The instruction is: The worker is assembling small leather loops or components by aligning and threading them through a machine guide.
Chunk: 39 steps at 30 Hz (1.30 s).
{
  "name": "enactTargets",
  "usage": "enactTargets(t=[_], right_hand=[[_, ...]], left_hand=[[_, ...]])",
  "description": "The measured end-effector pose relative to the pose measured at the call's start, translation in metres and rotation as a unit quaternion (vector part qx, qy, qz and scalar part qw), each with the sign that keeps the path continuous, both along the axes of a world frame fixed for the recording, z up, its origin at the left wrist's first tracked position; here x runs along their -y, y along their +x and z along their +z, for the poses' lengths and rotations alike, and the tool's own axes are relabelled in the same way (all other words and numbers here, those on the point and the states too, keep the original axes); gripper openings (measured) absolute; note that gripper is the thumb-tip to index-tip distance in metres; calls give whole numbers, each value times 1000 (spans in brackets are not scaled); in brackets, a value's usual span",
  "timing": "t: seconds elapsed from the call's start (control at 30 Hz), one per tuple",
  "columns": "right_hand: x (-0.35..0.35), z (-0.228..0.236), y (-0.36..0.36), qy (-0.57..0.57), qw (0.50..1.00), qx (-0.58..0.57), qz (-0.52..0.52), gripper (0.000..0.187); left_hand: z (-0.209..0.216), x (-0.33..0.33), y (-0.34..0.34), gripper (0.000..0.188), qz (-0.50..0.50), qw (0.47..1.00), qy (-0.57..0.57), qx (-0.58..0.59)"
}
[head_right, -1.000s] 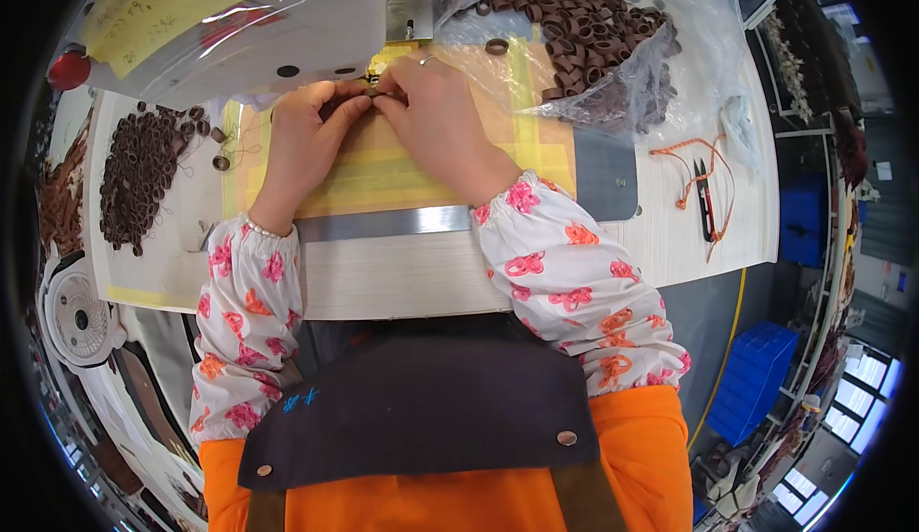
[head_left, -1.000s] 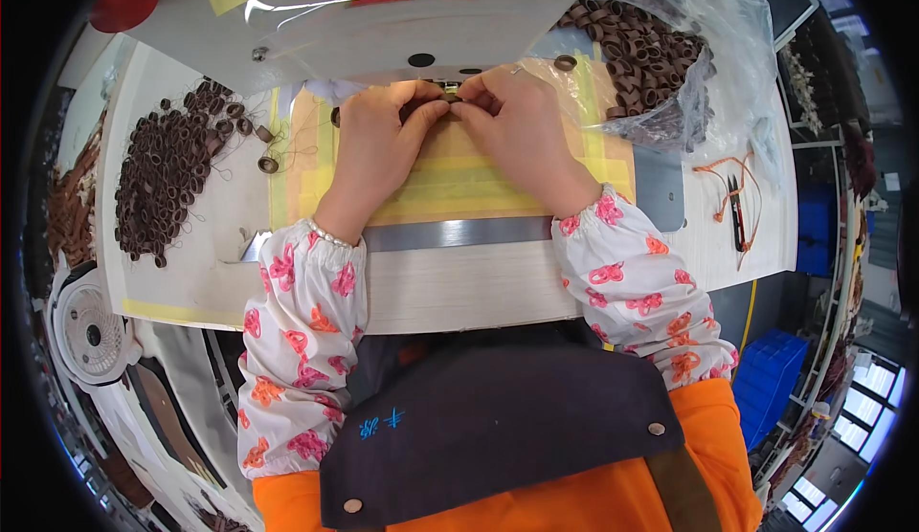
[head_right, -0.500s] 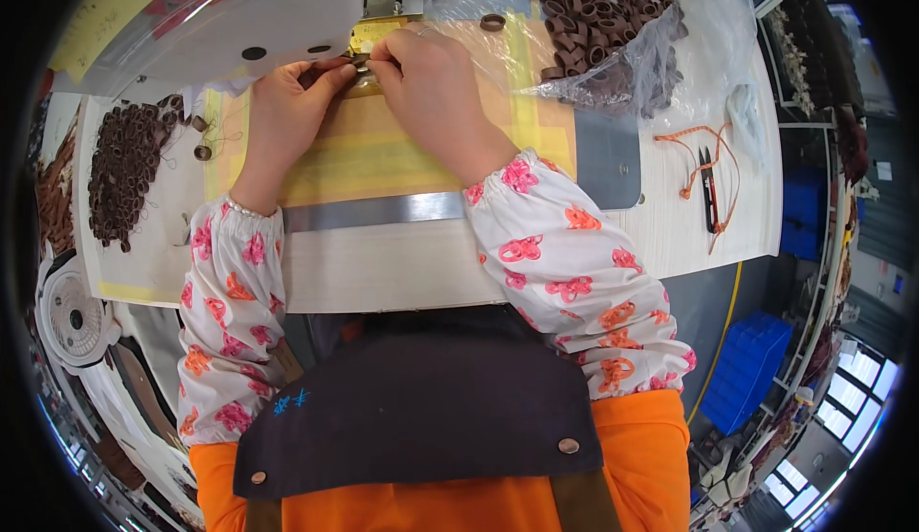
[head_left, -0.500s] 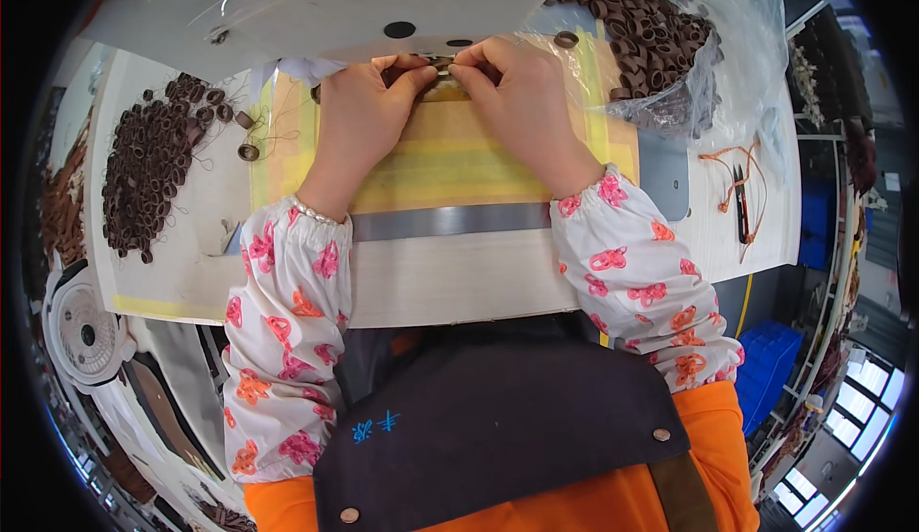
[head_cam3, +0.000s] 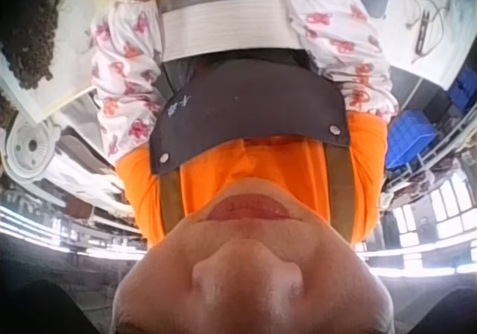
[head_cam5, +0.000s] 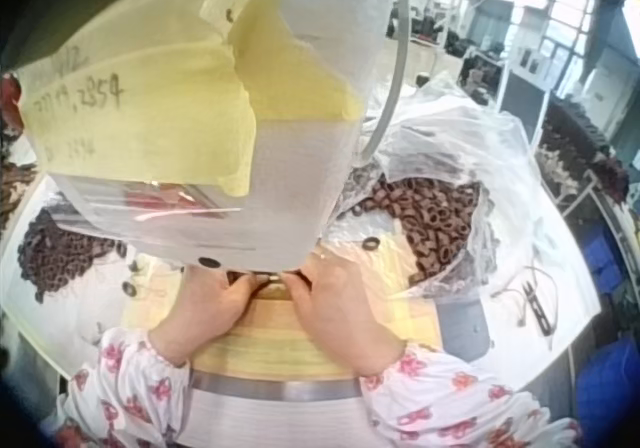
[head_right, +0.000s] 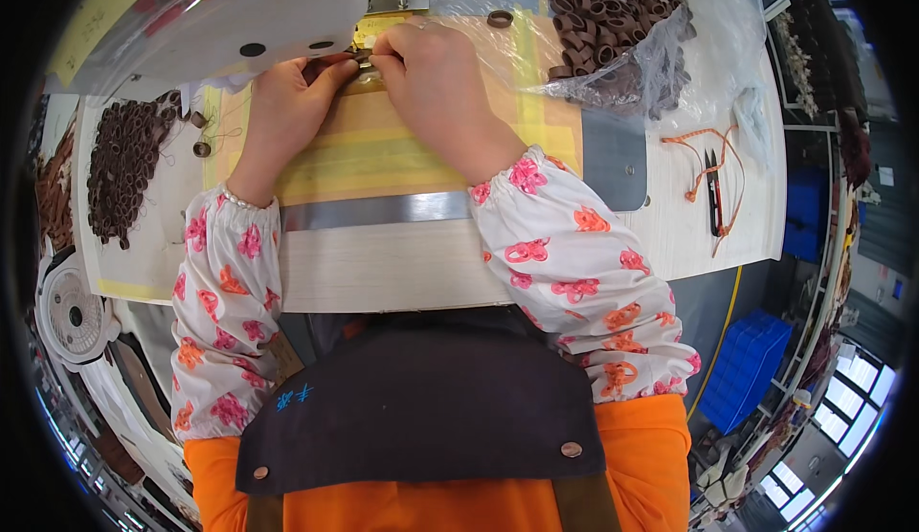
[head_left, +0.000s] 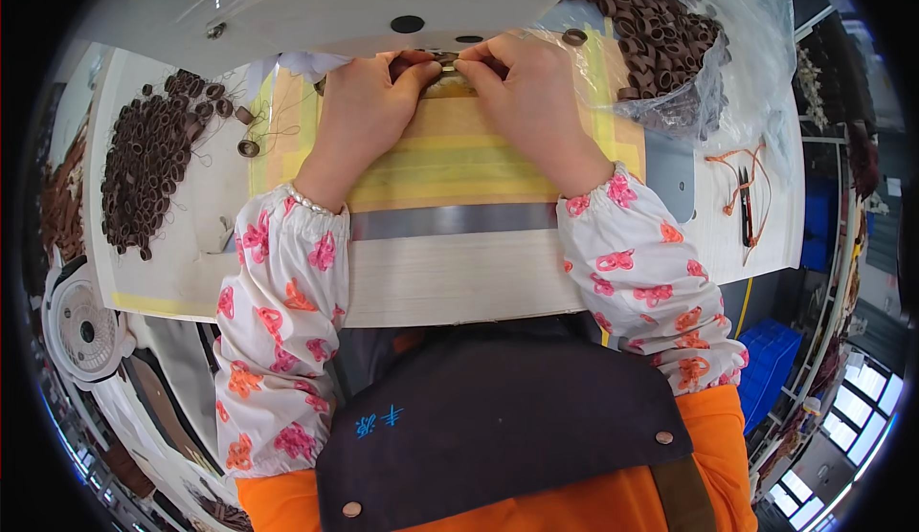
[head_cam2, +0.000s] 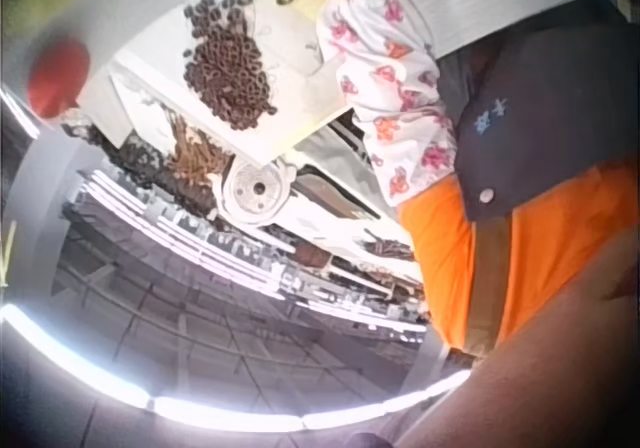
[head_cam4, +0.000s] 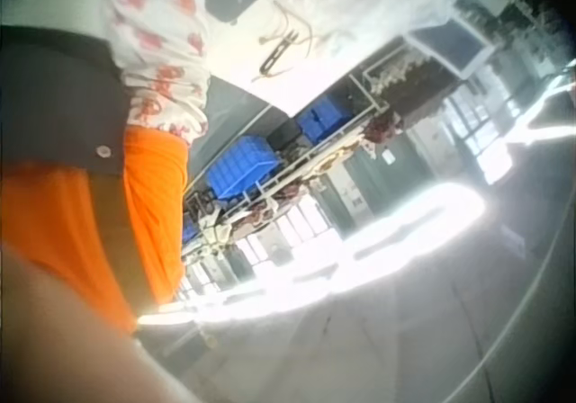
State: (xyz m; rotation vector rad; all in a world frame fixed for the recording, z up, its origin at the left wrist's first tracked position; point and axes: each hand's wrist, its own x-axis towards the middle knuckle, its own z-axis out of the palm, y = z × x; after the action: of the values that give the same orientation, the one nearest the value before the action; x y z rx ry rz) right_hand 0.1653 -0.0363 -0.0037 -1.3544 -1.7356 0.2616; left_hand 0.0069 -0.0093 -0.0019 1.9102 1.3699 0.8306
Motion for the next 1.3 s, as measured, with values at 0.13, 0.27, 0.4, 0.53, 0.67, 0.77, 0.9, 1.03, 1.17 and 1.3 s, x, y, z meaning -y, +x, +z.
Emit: enactTargets(t=[0.13, 0.27, 0.4, 0.53, 0.67, 0.77, 0.9, 1.03, 1.17, 1.3], right_hand=[[2, 2, 1, -12, 1000, 9, -5, 11], [0, 4, 2, 16, 999, 31, 6, 11], [-1, 7, 2, -3, 1000, 28, 8, 8], [-1, 13, 1, -60, 998, 27, 4, 15], [-5, 12, 3, -91, 996, 10, 6, 14], [-5, 14, 6, -87, 996, 9, 14, 10], [-7, 15, 1, -86, 996, 6, 12, 12], [-8, 10, 6, -86, 996, -21, 17, 12], [-7, 10, 1, -74, 997, -14, 14, 11], [-8, 10, 3, -108, 994, 0, 11, 13]], left_hand=[[0, -1, -3, 28, -24, 1000, 8, 8], [-4, -2, -3, 30, -12, 1000, 4, 3], [-2, -2, -2, 29, -8, 1000, 18, -5], [-1, -2, -3, 28, -13, 999, 35, -17], [-2, -3, -3, 28, -3, 1000, 14, -25], [-3, -2, -1, 28, -2, 999, 30, -17], [-5, -4, -7, 28, 14, 1000, -17, 6], [-10, -8, -5, 29, -5, 1000, 13, -18], [-6, -4, -7, 30, 10, 1000, -11, -4], [-5, -4, -6, 31, 3, 1000, -19, -5]])
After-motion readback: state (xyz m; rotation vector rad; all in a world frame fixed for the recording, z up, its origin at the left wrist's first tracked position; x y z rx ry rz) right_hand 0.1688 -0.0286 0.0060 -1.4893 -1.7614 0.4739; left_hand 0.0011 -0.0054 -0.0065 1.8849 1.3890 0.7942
